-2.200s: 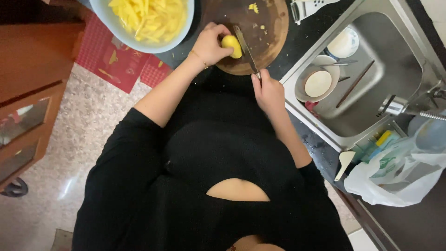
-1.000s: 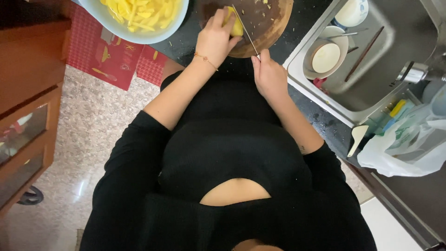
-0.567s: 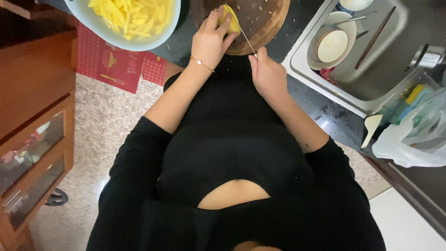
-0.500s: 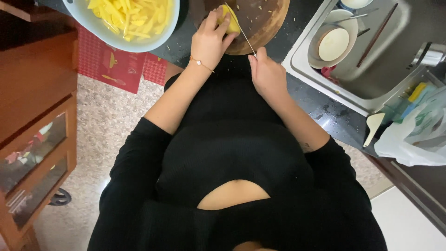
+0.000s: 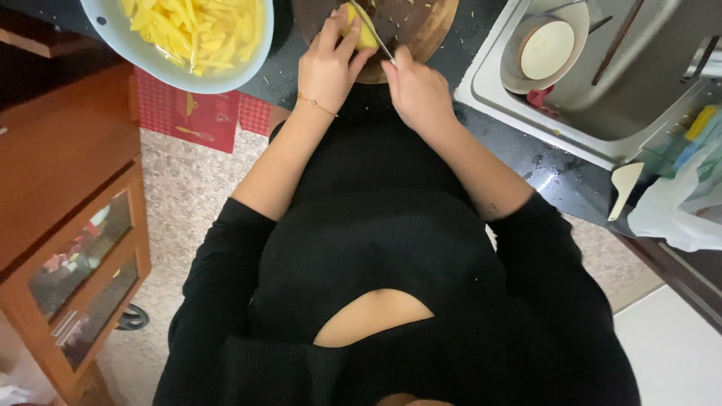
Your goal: The person is slicing peeled potatoes into thin strips on a wooden cutting board in a kitchen.
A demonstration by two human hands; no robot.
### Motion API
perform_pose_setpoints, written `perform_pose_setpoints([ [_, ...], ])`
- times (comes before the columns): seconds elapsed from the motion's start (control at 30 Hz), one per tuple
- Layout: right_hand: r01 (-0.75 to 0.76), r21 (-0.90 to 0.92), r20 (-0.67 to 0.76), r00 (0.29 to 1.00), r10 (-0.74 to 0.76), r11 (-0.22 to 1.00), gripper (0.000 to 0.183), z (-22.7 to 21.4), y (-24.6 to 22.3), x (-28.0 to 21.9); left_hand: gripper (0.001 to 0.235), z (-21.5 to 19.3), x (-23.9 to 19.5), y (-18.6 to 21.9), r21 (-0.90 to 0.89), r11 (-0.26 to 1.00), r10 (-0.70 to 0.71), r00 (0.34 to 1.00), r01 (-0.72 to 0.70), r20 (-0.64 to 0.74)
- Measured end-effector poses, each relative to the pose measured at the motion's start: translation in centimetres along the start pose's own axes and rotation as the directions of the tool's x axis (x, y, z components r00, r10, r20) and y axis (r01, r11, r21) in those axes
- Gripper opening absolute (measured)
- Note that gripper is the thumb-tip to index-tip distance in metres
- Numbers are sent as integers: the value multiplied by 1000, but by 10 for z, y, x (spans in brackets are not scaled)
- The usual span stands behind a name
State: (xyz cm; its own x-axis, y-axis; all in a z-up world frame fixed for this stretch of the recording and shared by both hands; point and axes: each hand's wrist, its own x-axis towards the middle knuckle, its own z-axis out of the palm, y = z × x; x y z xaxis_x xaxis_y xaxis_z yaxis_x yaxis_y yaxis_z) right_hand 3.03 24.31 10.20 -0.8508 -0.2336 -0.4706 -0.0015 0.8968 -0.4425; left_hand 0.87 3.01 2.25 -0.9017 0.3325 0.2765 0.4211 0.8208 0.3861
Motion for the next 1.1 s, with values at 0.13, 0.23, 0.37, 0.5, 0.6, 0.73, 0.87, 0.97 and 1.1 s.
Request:
perform_pose_setpoints([
  [0.13,33,-62,-40,999,-36,998,32,19,28,-28,45,-12,7,2,-3,999,34,999,-34,-15],
  [0.23,5,3,21,1000,-5,1000,34,21,23,-14,41,-16,11,3,25,998,54,998,-53,-44],
  [0.37,52,-46,-45,998,-54,998,34,31,25,0,43,-19,13,1,9,997,75,996,-75,-48],
  [0.5,45,-164,-62,997,-56,985,36,42,49,-23,43,-24,11,3,30,998,47,998,-46,-41],
  [0.6,38,-21,-19,999,-38,999,35,27,54,-26,43,-26,9,4,-11,999,45,999,-46,-25],
  [0.73,31,-11,-27,999,-31,999,34,7,37,-28,46,-26,10,3,-4,999,47,998,-47,-29],
  [0.87,53,-61,-29,998,-55,997,34,-2,27,-31,41,-27,13,5,-17,998,53,998,-54,-44],
  [0.97,46,-71,2,999,-46,996,35,-3,26,-32,40,-22,8,3,-14,999,39,999,-39,-36],
  [1.1,33,-84,9,999,-32,996,37,-4,23,-34,40,-20,7,3,-6,999,41,998,-41,-49],
])
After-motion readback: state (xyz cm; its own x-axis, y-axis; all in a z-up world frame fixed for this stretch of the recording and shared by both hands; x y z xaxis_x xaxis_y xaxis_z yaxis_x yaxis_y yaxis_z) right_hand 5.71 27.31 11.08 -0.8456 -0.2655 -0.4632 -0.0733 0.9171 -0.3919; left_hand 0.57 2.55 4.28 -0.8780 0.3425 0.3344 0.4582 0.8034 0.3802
